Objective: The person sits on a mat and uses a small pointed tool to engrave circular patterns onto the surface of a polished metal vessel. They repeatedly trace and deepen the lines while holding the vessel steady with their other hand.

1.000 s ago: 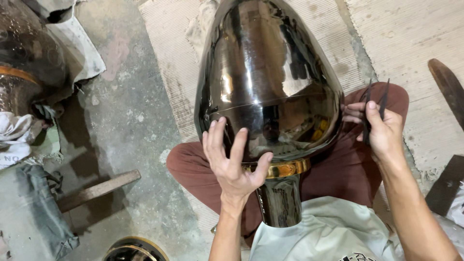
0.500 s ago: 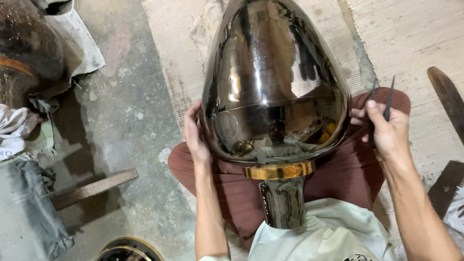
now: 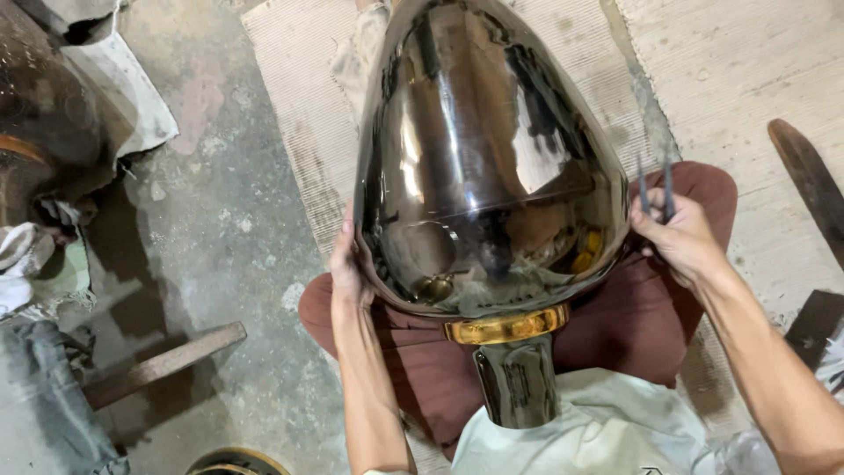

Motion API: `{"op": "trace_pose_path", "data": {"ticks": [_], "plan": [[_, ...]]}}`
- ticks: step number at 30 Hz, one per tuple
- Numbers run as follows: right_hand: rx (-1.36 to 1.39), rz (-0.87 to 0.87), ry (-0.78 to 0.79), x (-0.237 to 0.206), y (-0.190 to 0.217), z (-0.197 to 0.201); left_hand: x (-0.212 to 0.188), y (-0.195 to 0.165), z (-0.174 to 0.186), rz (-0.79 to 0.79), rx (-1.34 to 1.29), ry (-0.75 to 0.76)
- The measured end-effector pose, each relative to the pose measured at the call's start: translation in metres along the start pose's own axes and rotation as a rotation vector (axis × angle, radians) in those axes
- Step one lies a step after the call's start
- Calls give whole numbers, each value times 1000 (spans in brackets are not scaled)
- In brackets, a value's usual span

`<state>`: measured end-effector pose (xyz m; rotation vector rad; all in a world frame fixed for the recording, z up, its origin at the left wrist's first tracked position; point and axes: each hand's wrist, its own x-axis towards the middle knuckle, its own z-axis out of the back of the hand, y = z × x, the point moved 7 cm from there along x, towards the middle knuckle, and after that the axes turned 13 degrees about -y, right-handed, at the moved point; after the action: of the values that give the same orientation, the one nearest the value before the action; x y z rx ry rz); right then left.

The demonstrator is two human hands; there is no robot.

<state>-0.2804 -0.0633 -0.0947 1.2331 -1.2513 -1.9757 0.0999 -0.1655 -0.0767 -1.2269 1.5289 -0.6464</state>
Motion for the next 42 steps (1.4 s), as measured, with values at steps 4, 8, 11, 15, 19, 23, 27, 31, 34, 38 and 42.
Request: {"op": "trace_pose_path", "data": {"ticks": [4,8,11,15,19,23,27,31,34,38,42], "plan": [[112,-88,77,0,-16,-13,-5,-7,0,-148,76,66],[122,-106,43,-3,-24,-12,-6,-13,-1,-215,84,-10],[-106,-88,-116,-6,-22,8,-36,-30,-1,-385,516,-271],[-549,265,-245,-29,36,38,-108,-44,-61,-879,960,-304],[-867,526,-176,-55,100,38,-139,-30,-130,-1150,1091,-53],[-808,779,-1,-82,153,10,-146,-25,-143,-1077,1242,110],[-958,769,69,-104,172,-12,-147,-27,-144,-1076,1302,146],[-1049,736,91,-110,184,-20,-147,-25,-146,-1068,1360,149],[-1082,702,104,-109,187,-23,-147,-25,-147,-1064,1363,151],[-1106,725,136,-108,189,-26,-147,-24,-147,-1063,1360,148],[-1167,730,156,-105,184,-25,-147,-23,-146,-1060,1351,150]]}}
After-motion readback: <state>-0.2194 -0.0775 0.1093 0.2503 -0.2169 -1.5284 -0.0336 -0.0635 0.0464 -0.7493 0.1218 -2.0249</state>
